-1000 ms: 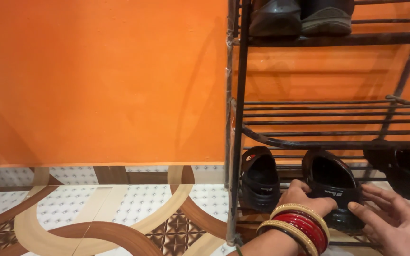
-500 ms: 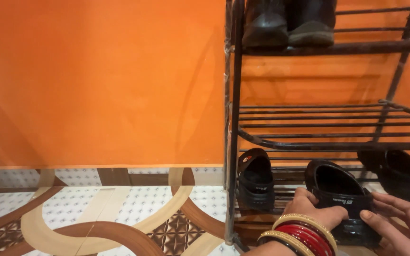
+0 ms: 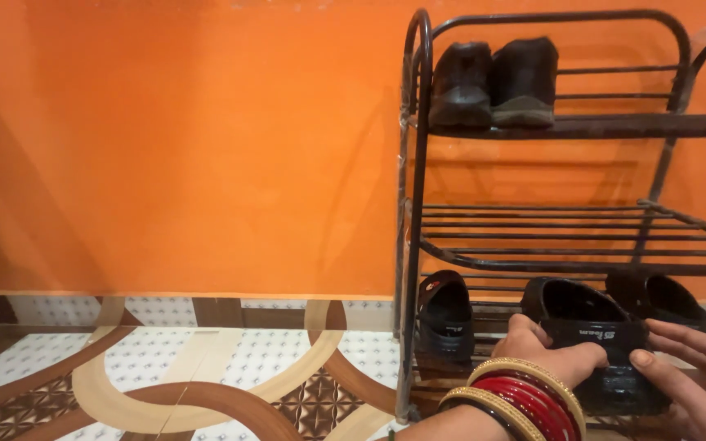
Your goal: The person wipes a black sandal with a cloth, then places it on a metal shoe rack. They repeat this process with another sandal, cleaning and arranging them on the rack.
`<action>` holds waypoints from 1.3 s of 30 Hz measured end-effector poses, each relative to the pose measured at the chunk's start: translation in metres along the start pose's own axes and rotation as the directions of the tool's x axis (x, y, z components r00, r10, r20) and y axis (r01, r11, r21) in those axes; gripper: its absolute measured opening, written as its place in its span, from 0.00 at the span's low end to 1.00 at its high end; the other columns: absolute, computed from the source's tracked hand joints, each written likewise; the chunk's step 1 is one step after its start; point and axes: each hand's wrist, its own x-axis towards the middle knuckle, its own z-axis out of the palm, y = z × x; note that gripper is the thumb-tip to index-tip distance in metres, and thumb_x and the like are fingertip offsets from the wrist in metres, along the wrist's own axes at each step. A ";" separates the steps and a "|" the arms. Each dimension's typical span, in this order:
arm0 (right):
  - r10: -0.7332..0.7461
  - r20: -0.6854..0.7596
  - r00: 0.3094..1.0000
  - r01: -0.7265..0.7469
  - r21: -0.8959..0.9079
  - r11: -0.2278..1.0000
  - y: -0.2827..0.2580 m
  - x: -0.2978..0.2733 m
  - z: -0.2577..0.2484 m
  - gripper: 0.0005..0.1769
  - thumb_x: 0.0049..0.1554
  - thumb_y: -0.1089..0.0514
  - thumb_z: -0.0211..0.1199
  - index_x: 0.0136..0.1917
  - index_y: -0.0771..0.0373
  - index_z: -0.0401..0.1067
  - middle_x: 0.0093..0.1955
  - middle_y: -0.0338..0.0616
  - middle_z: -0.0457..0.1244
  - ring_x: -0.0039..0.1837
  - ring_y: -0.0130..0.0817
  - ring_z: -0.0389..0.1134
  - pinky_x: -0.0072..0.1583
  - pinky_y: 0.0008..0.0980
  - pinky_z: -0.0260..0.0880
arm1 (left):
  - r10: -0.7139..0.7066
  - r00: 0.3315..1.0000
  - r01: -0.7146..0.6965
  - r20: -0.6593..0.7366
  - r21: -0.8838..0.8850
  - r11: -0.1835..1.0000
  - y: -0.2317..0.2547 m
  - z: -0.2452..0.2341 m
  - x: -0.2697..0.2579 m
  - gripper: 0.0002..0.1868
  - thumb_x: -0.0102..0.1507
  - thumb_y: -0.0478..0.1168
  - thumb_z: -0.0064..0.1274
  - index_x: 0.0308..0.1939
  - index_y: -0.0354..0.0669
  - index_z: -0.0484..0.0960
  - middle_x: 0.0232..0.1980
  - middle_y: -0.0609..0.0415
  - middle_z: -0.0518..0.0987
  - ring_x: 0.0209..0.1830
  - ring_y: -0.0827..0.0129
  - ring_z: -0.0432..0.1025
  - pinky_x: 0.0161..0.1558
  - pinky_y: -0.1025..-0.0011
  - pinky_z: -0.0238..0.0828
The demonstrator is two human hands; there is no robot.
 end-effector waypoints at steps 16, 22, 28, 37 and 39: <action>0.561 -0.036 0.827 -0.496 0.422 0.759 -0.018 0.038 -0.059 0.39 0.57 0.56 0.67 0.78 0.66 0.59 0.69 0.66 0.62 0.66 0.59 0.68 0.55 0.58 0.73 | 0.054 0.996 -0.059 0.071 0.074 0.995 0.047 0.018 -0.012 0.38 0.49 0.51 0.67 0.59 0.42 0.72 0.55 0.44 0.78 0.55 0.56 0.76 0.55 0.61 0.75; 0.684 -0.055 0.727 -0.621 0.372 0.690 -0.047 0.072 -0.082 0.33 0.57 0.56 0.68 0.74 0.61 0.67 0.71 0.59 0.62 0.68 0.53 0.67 0.61 0.55 0.71 | 0.063 0.995 -0.072 0.077 0.112 0.991 0.066 0.038 0.006 0.38 0.48 0.51 0.67 0.59 0.41 0.72 0.56 0.44 0.78 0.55 0.56 0.75 0.55 0.61 0.74; 0.697 -0.060 0.714 -0.639 0.349 0.685 -0.058 0.099 -0.088 0.33 0.55 0.55 0.69 0.73 0.61 0.68 0.69 0.57 0.65 0.69 0.51 0.68 0.62 0.53 0.71 | 0.069 0.995 -0.074 0.073 0.063 0.995 0.072 0.057 0.042 0.37 0.48 0.50 0.66 0.58 0.44 0.73 0.55 0.45 0.79 0.54 0.57 0.77 0.56 0.61 0.74; 0.463 -0.142 0.875 -0.457 0.072 0.886 -0.062 0.084 -0.071 0.33 0.49 0.58 0.73 0.66 0.65 0.68 0.69 0.59 0.59 0.74 0.53 0.61 0.65 0.56 0.69 | 0.145 0.985 -0.145 0.093 -0.010 0.989 0.044 0.068 0.076 0.35 0.46 0.41 0.67 0.57 0.43 0.73 0.50 0.46 0.81 0.51 0.59 0.79 0.56 0.64 0.73; 0.436 -0.150 0.887 -0.448 -0.054 0.892 -0.063 0.076 -0.060 0.34 0.45 0.59 0.74 0.64 0.66 0.70 0.71 0.58 0.57 0.72 0.54 0.63 0.67 0.53 0.70 | 0.172 0.984 -0.173 0.048 0.018 0.985 0.035 0.071 0.080 0.36 0.47 0.40 0.68 0.57 0.43 0.71 0.50 0.47 0.81 0.52 0.59 0.79 0.56 0.64 0.74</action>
